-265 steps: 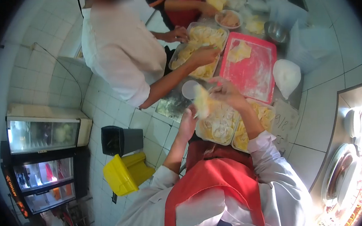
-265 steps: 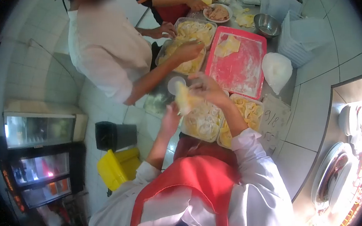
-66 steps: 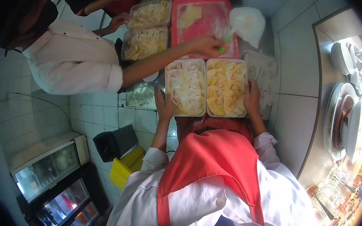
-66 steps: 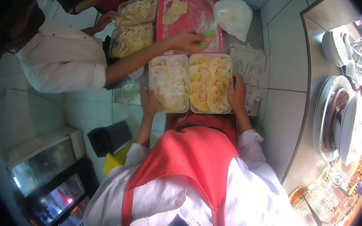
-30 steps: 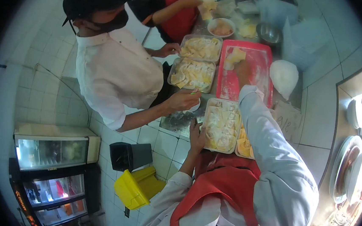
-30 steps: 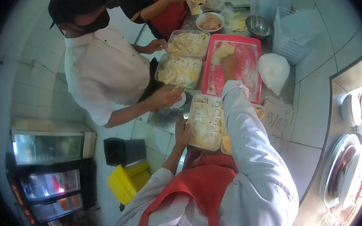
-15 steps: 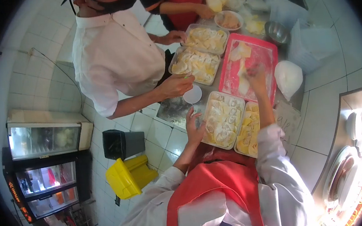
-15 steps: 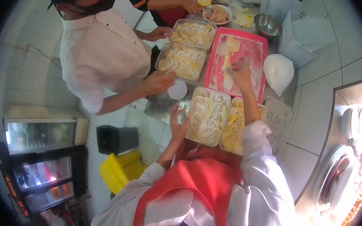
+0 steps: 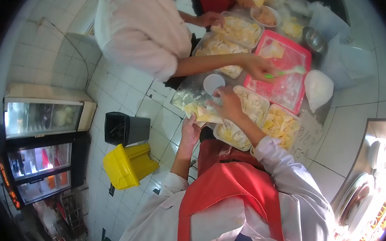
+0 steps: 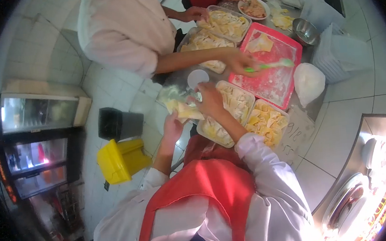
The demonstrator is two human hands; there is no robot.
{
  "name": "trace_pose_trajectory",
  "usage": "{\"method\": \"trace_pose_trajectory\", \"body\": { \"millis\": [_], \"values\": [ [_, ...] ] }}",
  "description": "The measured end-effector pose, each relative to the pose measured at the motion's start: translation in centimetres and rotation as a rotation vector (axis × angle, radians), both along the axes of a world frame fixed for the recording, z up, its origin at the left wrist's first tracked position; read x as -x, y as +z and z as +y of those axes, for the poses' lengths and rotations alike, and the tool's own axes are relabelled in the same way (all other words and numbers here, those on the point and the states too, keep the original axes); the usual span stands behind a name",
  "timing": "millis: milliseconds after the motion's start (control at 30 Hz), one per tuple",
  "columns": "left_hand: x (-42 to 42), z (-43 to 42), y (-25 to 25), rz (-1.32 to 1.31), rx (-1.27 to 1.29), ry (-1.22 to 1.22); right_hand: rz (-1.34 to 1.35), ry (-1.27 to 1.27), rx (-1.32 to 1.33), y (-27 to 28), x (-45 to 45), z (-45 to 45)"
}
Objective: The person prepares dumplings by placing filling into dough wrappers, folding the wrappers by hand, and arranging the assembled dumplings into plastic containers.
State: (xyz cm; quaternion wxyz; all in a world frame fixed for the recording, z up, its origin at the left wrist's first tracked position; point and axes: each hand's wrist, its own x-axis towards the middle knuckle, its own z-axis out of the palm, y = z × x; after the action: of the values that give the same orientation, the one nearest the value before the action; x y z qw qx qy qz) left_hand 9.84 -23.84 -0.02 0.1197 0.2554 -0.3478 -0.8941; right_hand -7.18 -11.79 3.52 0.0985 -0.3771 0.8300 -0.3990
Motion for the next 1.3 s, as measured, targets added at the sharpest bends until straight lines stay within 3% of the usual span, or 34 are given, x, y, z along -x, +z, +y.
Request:
{"method": "trace_pose_trajectory", "body": {
  "millis": [133, 233, 367, 467, 533, 567, 633, 767, 867, 967, 1067, 1133, 1233, 1300],
  "values": [
    [-0.4, -0.9, 0.2, 0.063, 0.223, 0.089, 0.446, 0.004, -0.198, -3.0, 1.9, -2.0],
    [-0.3, -0.9, 1.0, 0.001, 0.284, 0.068, 0.386, 0.081, -0.424, -3.0, 2.1, -2.3],
    [-0.2, -0.7, 1.3, -0.030, 0.279, 0.054, 0.371, 0.059, -0.426, -3.5, 1.8, -1.5],
    [0.6, -0.5, 2.4, 0.108, 0.125, 0.077, 0.385, 0.070, -0.374, -2.2, 2.1, -1.1],
    [1.2, 0.1, 3.1, 0.099, 0.170, 0.072, 0.276, 0.023, -0.130, -1.4, 1.4, -0.2],
    [1.6, 0.2, 3.5, 0.101, 0.168, 0.069, 0.277, 0.020, -0.133, -1.0, 1.1, 0.3],
    [2.5, 0.7, 4.7, -0.020, 0.290, 0.016, -0.253, 0.118, 0.261, 0.7, 0.0, 1.3],
    [3.7, 1.9, 4.8, -0.082, 0.327, 0.022, -0.554, 0.067, 0.327, 4.1, -2.2, 3.4],
    [4.4, 3.2, 6.7, -0.119, 0.419, 0.010, -0.430, 0.016, 0.336, 4.8, -2.3, 4.6],
    [5.0, 4.1, 7.8, -0.103, 0.313, -0.007, -0.420, -0.047, 0.360, 5.7, -2.3, 5.7],
    [5.4, 4.7, 8.1, -0.164, 0.498, -0.033, -0.271, -0.006, 0.351, 5.8, -2.1, 7.2],
    [5.6, 5.1, 8.8, -0.124, 0.594, -0.085, 0.134, 0.081, 0.331, 6.0, -1.9, 8.2],
    [6.0, 5.5, 9.6, -0.089, 0.737, -0.173, 0.350, 0.120, 0.190, 7.6, -1.9, 9.4],
    [6.0, 5.2, 9.5, -0.079, 0.747, -0.244, 0.324, 0.078, 0.138, 8.8, -2.2, 9.8]
  ]
}}
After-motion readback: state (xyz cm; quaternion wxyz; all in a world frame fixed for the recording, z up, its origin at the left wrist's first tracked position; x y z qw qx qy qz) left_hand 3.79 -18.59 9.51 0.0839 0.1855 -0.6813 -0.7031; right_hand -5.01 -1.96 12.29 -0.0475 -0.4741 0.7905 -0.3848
